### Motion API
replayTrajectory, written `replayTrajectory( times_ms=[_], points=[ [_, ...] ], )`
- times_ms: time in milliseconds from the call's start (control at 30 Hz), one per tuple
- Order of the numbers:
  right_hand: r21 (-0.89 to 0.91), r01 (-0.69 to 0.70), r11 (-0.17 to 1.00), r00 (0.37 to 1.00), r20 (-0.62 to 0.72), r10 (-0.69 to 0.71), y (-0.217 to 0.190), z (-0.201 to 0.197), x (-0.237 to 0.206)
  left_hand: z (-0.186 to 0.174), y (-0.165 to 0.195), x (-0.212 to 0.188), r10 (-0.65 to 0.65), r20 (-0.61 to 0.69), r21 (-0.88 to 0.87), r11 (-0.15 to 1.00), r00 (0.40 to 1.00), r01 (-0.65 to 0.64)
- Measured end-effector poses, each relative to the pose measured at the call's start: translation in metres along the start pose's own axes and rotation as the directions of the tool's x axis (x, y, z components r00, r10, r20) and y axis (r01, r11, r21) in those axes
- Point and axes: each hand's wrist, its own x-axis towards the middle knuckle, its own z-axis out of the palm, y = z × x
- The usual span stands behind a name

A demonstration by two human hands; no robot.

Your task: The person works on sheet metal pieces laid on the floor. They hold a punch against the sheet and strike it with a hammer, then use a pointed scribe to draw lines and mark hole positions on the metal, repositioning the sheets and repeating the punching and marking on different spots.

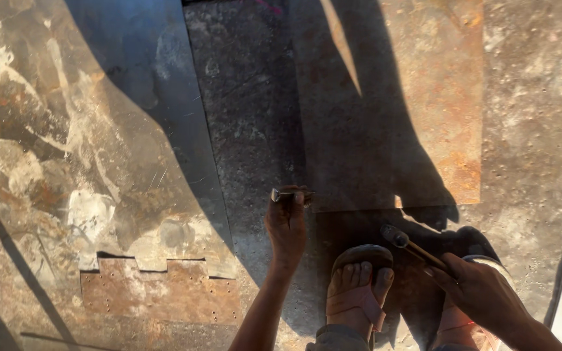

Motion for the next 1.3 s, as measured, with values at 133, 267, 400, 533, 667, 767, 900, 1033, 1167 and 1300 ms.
replayTrajectory(
  times_ms=[133,267,400,533,667,767,900,1033,1167,1300],
  points=[
    [0.013,-0.01,1.0,1.0,0.002,0.01,0.002,0.004,0.001,-0.006,-0.001,-0.003,0.017,0.039,0.01,1.0,0.999,-0.018],
    [-0.037,-0.048,0.998,0.998,0.034,0.049,0.004,0.004,0.003,-0.003,0.004,-0.004,-0.008,0.091,0.006,1.0,0.996,0.007],
    [-0.031,-0.047,0.998,0.998,0.04,0.048,0.005,0.004,0.003,0.001,0.008,-0.001,0.015,0.119,0.006,1.0,0.993,-0.016],
    [-0.036,-0.088,0.995,0.994,0.066,0.09,0.003,0.003,0.003,0.004,0.008,0.001,0.008,0.144,0.051,0.999,0.99,-0.016],
    [-0.035,-0.081,0.996,0.994,0.065,0.083,0.001,0.002,0.004,0.008,0.006,0.004,-0.008,0.13,0.062,0.998,0.992,0.0],
    [-0.06,-0.081,0.995,0.994,0.066,0.085,0.001,0.002,0.004,0.011,0.005,0.011,0.018,0.117,0.073,0.997,0.993,-0.027],
    [-0.057,-0.073,0.996,0.995,0.068,0.077,0.004,0.005,0.004,0.011,0.005,0.024,0.059,0.132,0.072,0.995,0.989,-0.069],
    [-0.032,-0.035,0.999,0.999,0.029,0.036,0.009,0.009,0.006,0.013,0.006,0.028,0.078,0.134,0.058,0.995,0.988,-0.086],
    [-0.038,-0.078,0.996,0.994,0.08,0.08,0.011,0.009,0.005,0.016,0.007,0.026,0.045,0.112,0.088,0.995,0.993,-0.055],
    [-0.003,-0.066,0.998,0.996,0.063,0.066,0.0,0.002,0.007,0.018,0.007,0.026,0.14,0.128,0.193,0.967,0.982,-0.164]
  ],
)
